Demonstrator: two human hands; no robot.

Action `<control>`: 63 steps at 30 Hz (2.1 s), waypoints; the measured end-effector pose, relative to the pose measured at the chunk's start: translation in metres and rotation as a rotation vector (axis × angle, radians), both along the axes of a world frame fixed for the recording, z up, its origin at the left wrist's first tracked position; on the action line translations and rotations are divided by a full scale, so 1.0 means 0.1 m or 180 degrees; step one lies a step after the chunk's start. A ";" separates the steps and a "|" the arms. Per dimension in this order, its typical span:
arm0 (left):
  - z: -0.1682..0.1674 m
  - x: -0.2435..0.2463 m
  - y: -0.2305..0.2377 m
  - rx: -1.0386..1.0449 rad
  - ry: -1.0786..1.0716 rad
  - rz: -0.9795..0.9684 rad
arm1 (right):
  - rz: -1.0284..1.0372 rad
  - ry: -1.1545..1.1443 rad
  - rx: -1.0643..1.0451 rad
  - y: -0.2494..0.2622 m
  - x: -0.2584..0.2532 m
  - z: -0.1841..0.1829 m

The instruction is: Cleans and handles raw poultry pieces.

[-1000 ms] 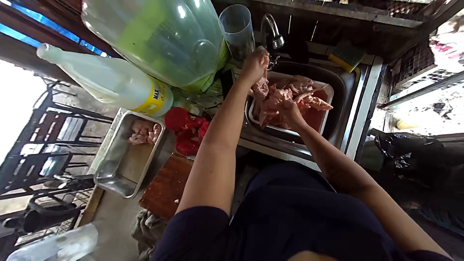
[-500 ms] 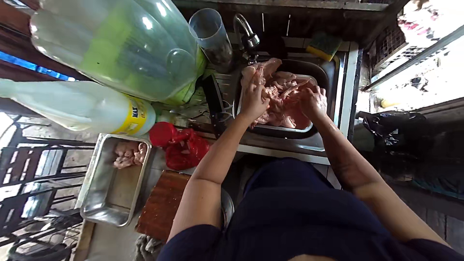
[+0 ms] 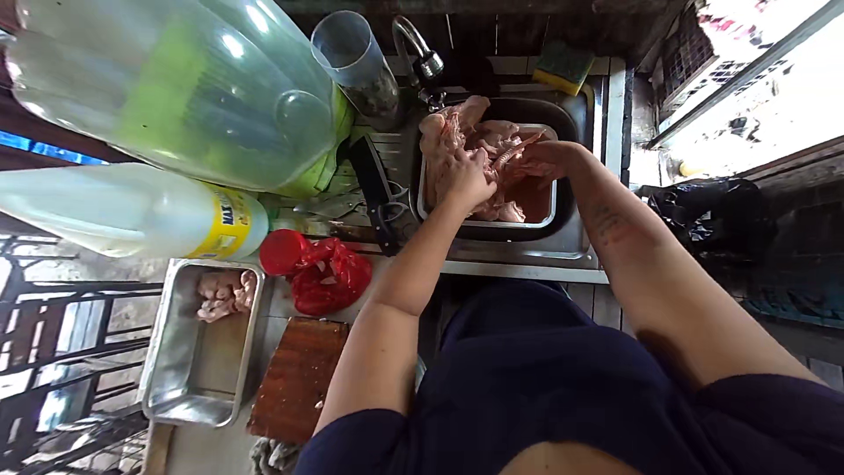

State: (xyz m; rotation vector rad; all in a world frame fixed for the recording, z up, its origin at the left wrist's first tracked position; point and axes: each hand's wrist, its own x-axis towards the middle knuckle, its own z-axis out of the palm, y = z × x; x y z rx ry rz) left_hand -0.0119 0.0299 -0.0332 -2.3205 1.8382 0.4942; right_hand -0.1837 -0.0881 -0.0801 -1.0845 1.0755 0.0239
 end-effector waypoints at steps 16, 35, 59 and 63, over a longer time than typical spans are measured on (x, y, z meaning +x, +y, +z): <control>-0.18 0.11 -0.41 -0.0110 0.1754 -0.0307 | -0.1093 -0.0581 0.0073 0.39 0.06 0.18; -0.39 -0.08 0.05 -0.4224 0.1838 -0.0350 | -0.0047 -0.1602 -0.2864 0.70 0.00 0.56; -0.40 0.22 0.65 -0.2000 0.2518 -0.0926 | 0.0196 0.0871 -0.3559 0.82 -0.10 0.41; -0.33 0.07 0.66 -0.1983 0.2934 0.0045 | -0.0299 0.0953 -0.4647 0.97 0.03 0.07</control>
